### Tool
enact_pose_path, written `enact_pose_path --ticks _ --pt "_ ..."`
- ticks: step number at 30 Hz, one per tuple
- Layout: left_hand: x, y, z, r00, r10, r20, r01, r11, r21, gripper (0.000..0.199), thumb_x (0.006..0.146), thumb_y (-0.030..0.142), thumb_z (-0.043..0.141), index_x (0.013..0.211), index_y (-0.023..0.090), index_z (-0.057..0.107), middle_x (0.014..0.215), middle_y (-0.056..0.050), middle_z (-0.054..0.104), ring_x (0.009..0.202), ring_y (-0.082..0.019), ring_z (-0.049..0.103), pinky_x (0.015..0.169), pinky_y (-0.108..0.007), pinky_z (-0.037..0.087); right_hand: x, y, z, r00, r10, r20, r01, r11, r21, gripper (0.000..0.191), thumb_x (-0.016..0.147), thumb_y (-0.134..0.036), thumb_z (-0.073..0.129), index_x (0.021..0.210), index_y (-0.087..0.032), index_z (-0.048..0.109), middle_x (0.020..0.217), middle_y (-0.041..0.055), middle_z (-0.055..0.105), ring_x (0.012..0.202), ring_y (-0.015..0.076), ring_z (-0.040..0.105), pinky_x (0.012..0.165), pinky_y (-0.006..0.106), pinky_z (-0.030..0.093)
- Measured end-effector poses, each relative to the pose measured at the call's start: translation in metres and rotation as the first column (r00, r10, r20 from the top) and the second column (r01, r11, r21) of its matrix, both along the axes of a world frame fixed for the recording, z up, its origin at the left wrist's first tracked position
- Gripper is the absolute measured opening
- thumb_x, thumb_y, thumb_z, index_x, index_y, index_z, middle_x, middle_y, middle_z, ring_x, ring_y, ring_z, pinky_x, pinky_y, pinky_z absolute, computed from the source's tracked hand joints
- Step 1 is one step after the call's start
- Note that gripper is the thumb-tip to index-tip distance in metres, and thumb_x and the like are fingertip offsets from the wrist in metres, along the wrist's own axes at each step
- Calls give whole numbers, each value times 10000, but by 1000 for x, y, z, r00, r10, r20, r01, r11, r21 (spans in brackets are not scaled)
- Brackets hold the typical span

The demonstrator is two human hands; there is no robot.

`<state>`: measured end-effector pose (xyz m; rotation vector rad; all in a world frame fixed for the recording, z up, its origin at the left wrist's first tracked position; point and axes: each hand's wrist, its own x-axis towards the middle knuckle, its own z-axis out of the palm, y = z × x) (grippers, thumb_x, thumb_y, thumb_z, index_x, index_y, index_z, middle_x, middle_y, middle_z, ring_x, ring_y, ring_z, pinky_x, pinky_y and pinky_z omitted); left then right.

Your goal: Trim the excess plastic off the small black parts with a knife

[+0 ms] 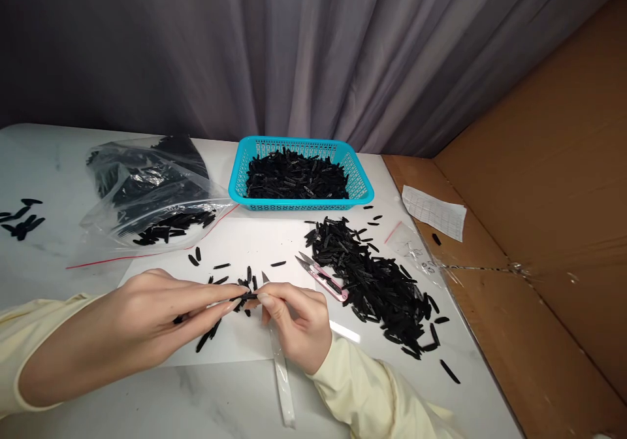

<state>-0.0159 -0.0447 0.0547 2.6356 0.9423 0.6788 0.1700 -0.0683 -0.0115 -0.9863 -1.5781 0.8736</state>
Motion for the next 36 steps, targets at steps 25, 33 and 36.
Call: enact_pose_path --ticks 25,33,36 --pt "-1 -2 -2 997 19 -70 -18 1000 8 236 887 188 389 1013 197 588 518 54 556 363 -69 407 437 -186 336 0 -5 -1 998 -10 61 1 989 146 199 852 -103 481 967 -199 613 704 27 668 523 120 607 519 219 510" --pt "0 -3 -1 997 14 -76 -15 1000 -10 219 871 142 400 1011 196 560 490 78 510 346 -89 385 412 -218 308 1 -6 -4 997 -19 76 4 981 196 245 841 -75 485 1018 -201 599 731 30 671 529 119 603 518 219 507" --pt "0 -3 0 997 24 -71 -25 1000 -5 210 870 142 404 1000 201 558 505 77 523 357 -93 402 410 -222 305 1 -5 -4 996 -16 83 -2 977 211 266 838 -64 482 1037 -204 590 737 30 667 532 116 603 518 212 503"
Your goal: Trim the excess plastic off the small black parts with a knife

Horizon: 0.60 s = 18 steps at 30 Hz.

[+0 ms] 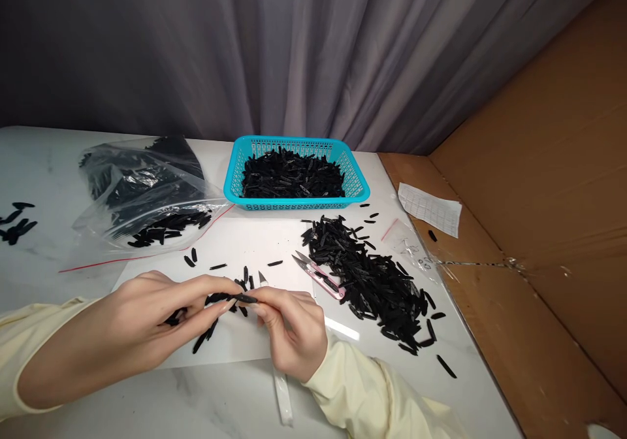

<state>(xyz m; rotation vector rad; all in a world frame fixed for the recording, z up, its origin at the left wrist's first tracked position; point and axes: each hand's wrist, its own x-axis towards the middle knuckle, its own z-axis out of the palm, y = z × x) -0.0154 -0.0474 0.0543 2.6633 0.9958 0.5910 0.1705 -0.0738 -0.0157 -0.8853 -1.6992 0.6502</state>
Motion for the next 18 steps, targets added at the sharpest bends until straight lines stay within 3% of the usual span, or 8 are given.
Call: enact_pose_path --ticks 14,16,18 --pt "-1 1 -1 1000 12 -5 -12 999 -51 206 869 178 420 987 186 588 477 78 462 349 -84 333 421 -222 290 0 2 1 999 -10 37 8 999 54 270 830 -36 478 1033 -188 570 746 21 661 540 108 593 535 209 486" --pt "2 7 -3 999 36 37 -31 989 -141 211 863 219 445 1013 177 588 472 74 465 363 -77 334 433 -212 290 8 9 1 992 -72 107 56 987 147 272 823 -24 485 1033 -178 564 790 36 671 590 119 611 573 220 485" --pt "6 17 -7 990 88 113 -42 933 -356 237 854 281 468 1023 167 589 439 78 429 376 -71 343 439 -191 301 22 22 2 951 -210 229 140 947 288 251 820 -26 495 1019 -161 571 808 53 675 632 137 615 603 242 472"
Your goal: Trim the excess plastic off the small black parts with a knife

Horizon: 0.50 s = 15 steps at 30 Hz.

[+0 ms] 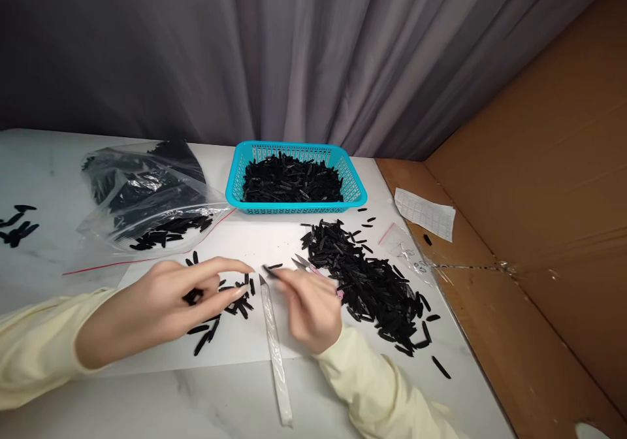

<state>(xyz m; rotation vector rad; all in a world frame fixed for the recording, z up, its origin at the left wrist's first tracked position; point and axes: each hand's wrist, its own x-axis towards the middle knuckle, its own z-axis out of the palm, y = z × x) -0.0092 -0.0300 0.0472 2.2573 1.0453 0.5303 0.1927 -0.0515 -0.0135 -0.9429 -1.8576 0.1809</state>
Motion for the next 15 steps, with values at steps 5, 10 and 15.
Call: enact_pose_path --ticks 5,10,15 --pt "11 27 -21 953 154 259 104 641 -761 482 879 488 291 1032 124 566 362 78 352 288 -71 235 284 -168 185 40 32 8 750 -400 527 363 915 177 193 880 -183 447 869 -120 630 622 65 597 561 183 529 509 293 374" --pt "11 35 -39 882 229 412 308 382 -871 608 860 577 203 1114 114 505 353 51 417 245 -78 247 248 -153 119 22 27 27 758 -247 604 251 965 79 161 882 -167 445 912 -128 599 816 102 640 809 246 510 669 353 384" --pt "10 36 -48 825 298 481 385 328 -863 623 843 618 156 1118 140 445 349 41 445 242 -89 275 233 -135 133 -32 12 35 940 183 288 -101 955 -278 114 872 -141 473 934 -165 566 875 73 619 802 199 511 717 329 413"
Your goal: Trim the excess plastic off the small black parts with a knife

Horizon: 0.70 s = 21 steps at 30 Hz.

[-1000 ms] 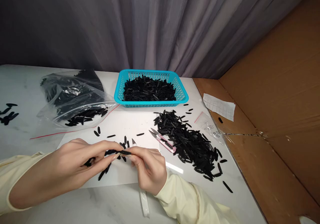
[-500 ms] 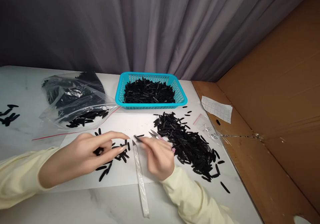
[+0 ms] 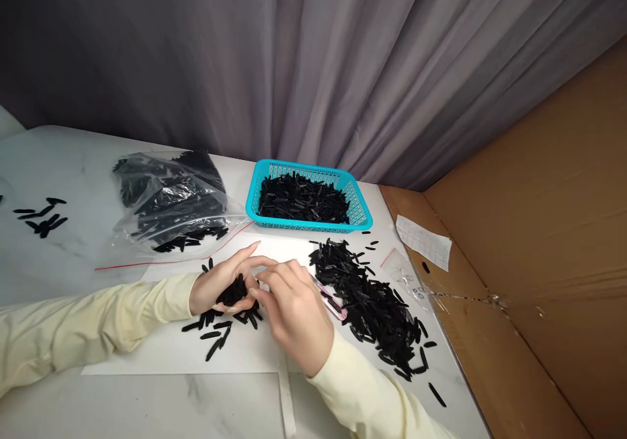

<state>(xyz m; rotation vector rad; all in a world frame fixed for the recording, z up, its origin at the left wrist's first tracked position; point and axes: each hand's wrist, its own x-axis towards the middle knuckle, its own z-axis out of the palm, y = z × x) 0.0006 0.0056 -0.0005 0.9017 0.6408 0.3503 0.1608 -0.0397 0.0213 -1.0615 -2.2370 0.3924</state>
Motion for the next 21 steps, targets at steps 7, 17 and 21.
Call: enact_pose_path --ticks 7,17,21 --pt "3 -1 -2 999 29 17 -30 999 30 583 825 650 157 674 165 444 300 32 378 227 -72 247 224 -150 115 -31 14 -12 967 -129 -219 49 940 -337 63 774 -116 565 757 -173 544 731 15 562 683 150 502 637 268 401" --pt "2 -6 -4 993 118 -23 -110 968 227 421 815 529 447 981 146 497 337 107 368 232 -41 223 230 -121 151 2 8 -14 599 -507 -620 -368 514 -775 235 718 -338 691 767 -149 562 671 26 613 623 131 577 551 230 418" --pt "1 -8 -6 988 150 -21 -138 946 293 441 804 438 529 1105 119 484 325 130 327 246 -30 214 253 -117 172 14 4 -25 487 -582 -651 -460 462 -758 179 720 -283 704 777 -167 581 747 22 637 728 131 625 631 216 454"
